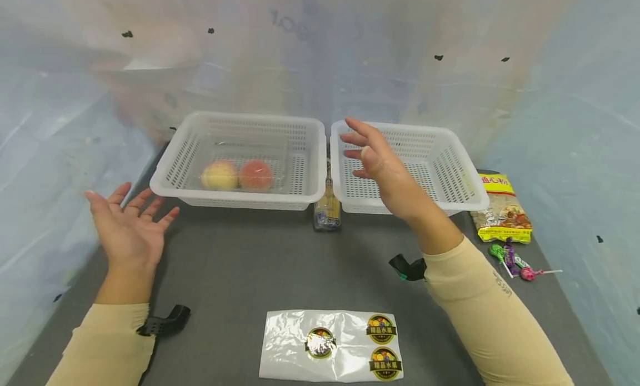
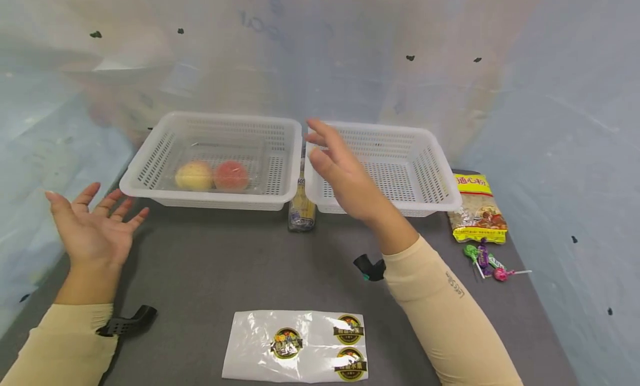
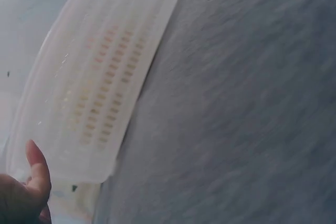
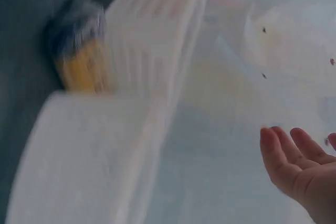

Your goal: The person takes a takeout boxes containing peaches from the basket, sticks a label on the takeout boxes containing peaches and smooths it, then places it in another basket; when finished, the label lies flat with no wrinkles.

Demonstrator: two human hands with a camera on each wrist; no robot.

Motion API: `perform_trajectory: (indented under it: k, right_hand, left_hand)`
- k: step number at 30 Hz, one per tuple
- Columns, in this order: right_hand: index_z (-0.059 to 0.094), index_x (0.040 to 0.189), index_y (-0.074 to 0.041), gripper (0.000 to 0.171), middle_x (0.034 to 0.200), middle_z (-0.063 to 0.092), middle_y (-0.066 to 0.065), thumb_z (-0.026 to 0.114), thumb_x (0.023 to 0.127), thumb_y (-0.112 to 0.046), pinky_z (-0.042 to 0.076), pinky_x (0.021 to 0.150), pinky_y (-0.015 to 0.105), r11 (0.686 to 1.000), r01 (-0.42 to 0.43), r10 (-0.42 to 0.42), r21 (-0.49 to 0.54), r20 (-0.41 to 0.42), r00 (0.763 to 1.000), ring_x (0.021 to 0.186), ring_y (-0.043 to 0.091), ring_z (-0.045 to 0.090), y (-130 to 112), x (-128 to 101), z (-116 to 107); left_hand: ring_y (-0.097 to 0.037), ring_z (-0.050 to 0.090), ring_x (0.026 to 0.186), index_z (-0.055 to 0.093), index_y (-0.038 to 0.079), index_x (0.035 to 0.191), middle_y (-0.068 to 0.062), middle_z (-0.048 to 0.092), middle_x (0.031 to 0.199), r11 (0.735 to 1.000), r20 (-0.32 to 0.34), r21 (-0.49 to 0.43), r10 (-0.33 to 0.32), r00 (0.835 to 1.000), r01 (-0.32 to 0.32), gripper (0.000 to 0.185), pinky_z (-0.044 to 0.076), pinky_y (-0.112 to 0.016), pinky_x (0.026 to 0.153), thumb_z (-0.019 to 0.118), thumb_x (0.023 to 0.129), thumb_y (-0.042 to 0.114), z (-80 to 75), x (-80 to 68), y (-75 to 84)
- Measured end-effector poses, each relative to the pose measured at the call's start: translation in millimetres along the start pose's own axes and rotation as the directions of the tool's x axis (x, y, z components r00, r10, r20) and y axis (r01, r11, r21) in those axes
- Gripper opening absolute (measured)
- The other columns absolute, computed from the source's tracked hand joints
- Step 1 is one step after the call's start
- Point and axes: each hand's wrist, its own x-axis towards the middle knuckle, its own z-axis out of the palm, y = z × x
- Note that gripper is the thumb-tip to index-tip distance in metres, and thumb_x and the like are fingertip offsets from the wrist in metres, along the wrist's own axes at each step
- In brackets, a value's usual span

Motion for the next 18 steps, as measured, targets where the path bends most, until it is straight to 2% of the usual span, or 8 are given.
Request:
perform_trajectory:
  k: [3, 6, 10, 12, 14, 18]
  right_hand:
    - [0.024, 0.174, -0.019, 0.118, 0.165, 0.041, 0.011, 0.043, 0.088, -0.098, 0.044, 0.110, 0.066, 0.997, -0.049, 0.048, 0.055, 0.023, 0.999, 0.145, 0.035, 0.048, 9.8, 11.7, 17.4]
    - [0.026, 0.173, -0.018, 0.121, 0.162, 0.045, 0.012, 0.047, 0.086, -0.099, 0.047, 0.109, 0.063, 0.980, -0.094, 0.090, 0.176, 0.031, 0.995, 0.142, 0.034, 0.052, 23.6, 23.2, 33.7]
    - [0.029, 0.172, -0.016, 0.122, 0.159, 0.048, 0.014, 0.056, 0.084, -0.097, 0.046, 0.110, 0.064, 0.908, -0.141, 0.146, 0.395, 0.016, 0.989, 0.141, 0.035, 0.053, 41.9, 38.1, 52.0]
    - [0.031, 0.171, -0.015, 0.119, 0.159, 0.049, 0.014, 0.057, 0.086, -0.094, 0.046, 0.111, 0.065, 0.872, -0.156, 0.176, 0.464, 0.000, 0.984, 0.141, 0.036, 0.053, 50.5, 45.5, 59.5]
    - [0.034, 0.170, -0.014, 0.111, 0.158, 0.049, 0.016, 0.056, 0.091, -0.090, 0.044, 0.112, 0.067, 0.837, -0.159, 0.203, 0.524, -0.028, 0.979, 0.142, 0.038, 0.052, 58.0, 52.3, 66.5]
    - [0.035, 0.169, -0.013, 0.089, 0.160, 0.047, 0.018, 0.049, 0.105, -0.073, 0.037, 0.117, 0.068, 0.770, -0.157, 0.257, 0.618, -0.075, 0.963, 0.150, 0.043, 0.041, 70.0, 65.4, 79.6]
  left_hand:
    - [-0.033, 0.048, 0.122, 0.039, 0.017, 0.151, -0.014, 0.048, 0.140, 0.998, 0.018, -0.061, -0.034, 0.999, 0.035, 0.064, 0.050, -0.058, 0.102, 0.037, 0.111, 0.067, 0.9, -2.4, -8.4]
    - [-0.035, 0.051, 0.122, 0.037, 0.014, 0.149, -0.018, 0.050, 0.141, 0.991, 0.029, -0.119, -0.058, 0.998, 0.061, 0.064, 0.051, -0.059, 0.104, 0.043, 0.111, 0.065, 1.2, -4.1, -14.5]
    - [-0.039, 0.052, 0.126, 0.035, 0.013, 0.150, -0.022, 0.051, 0.143, 0.963, 0.068, -0.238, -0.110, 0.992, 0.123, 0.064, 0.044, -0.062, 0.113, 0.050, 0.111, 0.061, -0.5, -4.5, -20.2]
    - [-0.041, 0.052, 0.125, 0.034, 0.012, 0.150, -0.023, 0.050, 0.143, 0.945, 0.100, -0.288, -0.128, 0.987, 0.152, 0.062, 0.042, -0.062, 0.115, 0.052, 0.112, 0.058, -1.2, -4.7, -23.1]
    - [-0.042, 0.053, 0.123, 0.034, 0.013, 0.150, -0.024, 0.051, 0.141, 0.929, 0.128, -0.326, -0.140, 0.982, 0.175, 0.058, 0.042, -0.063, 0.115, 0.055, 0.112, 0.053, -0.8, -4.5, -25.1]
    - [-0.041, 0.056, 0.117, 0.040, 0.011, 0.143, -0.023, 0.052, 0.131, 0.930, 0.155, -0.322, -0.132, 0.979, 0.176, 0.043, 0.048, -0.060, 0.111, 0.059, 0.112, 0.034, 2.8, -4.3, -28.7]
